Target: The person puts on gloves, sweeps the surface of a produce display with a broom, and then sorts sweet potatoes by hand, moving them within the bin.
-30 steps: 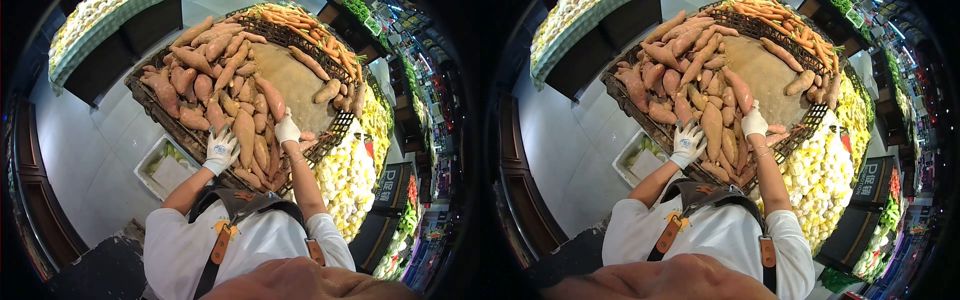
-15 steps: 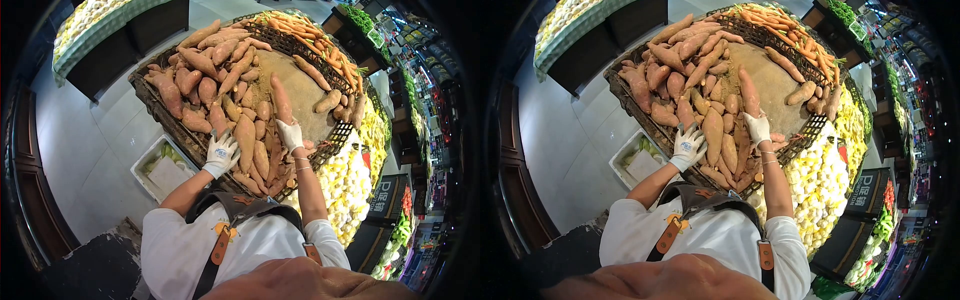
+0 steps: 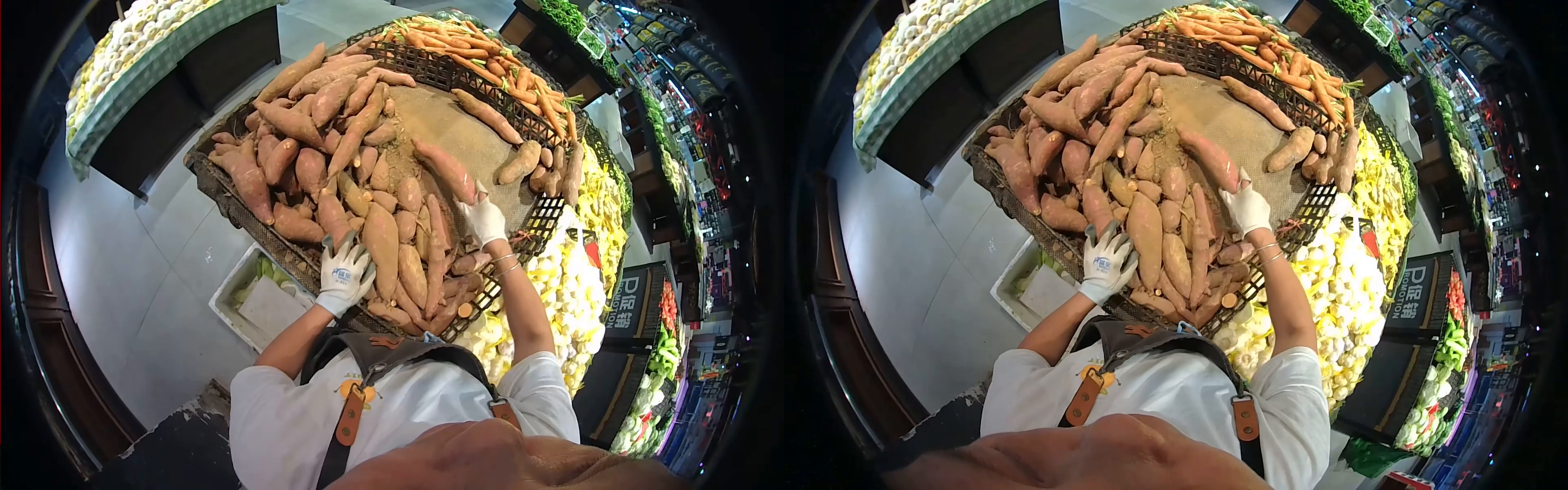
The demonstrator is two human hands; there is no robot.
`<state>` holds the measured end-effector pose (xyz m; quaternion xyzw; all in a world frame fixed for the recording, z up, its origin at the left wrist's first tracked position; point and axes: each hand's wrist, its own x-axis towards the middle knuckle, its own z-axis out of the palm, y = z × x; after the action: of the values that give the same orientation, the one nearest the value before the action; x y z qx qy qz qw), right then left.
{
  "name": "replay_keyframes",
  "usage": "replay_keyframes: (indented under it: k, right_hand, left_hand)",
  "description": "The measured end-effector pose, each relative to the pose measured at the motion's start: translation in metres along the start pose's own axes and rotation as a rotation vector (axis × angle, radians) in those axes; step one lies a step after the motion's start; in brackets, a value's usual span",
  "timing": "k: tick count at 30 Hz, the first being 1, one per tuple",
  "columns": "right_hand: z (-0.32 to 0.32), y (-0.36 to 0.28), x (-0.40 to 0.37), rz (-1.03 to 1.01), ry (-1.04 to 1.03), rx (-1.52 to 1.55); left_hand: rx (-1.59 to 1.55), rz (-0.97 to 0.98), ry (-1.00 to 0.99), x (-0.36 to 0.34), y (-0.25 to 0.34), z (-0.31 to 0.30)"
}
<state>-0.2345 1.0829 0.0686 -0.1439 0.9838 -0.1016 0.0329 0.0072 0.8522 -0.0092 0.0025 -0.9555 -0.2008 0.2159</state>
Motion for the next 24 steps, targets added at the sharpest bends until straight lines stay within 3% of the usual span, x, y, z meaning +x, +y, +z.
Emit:
replay_keyframes:
  k: [8, 10, 13, 16, 22, 24]
  right_hand:
    - [-0.08, 0.03, 0.114, -0.041, 0.173, -0.139]
    - [-0.064, 0.062, 0.149, -0.132, 0.428, -0.399]
    - [-0.06, 0.051, 0.167, -0.155, 0.165, -0.51]
    - [-0.028, 0.05, 0.182, -0.069, 0.189, -0.482]
    - [-0.029, 0.047, 0.194, -0.081, 0.361, -0.472]
    - [-0.028, 0.048, 0.194, -0.067, 0.333, -0.495]
  left_hand:
    - [0.026, 0.0, -0.008, 0.002, -0.001, 0.003]
    - [0.018, -0.019, -0.024, 0.004, 0.001, 0.0]
    - [0.047, -0.019, -0.047, 0.006, 0.001, -0.002]
    - [0.06, -0.021, -0.068, 0.01, 0.002, -0.005]
    - [0.09, -0.052, -0.109, 0.005, 0.0, 0.001]
    - [0.122, -0.049, -0.123, 0.002, -0.002, 0.002]
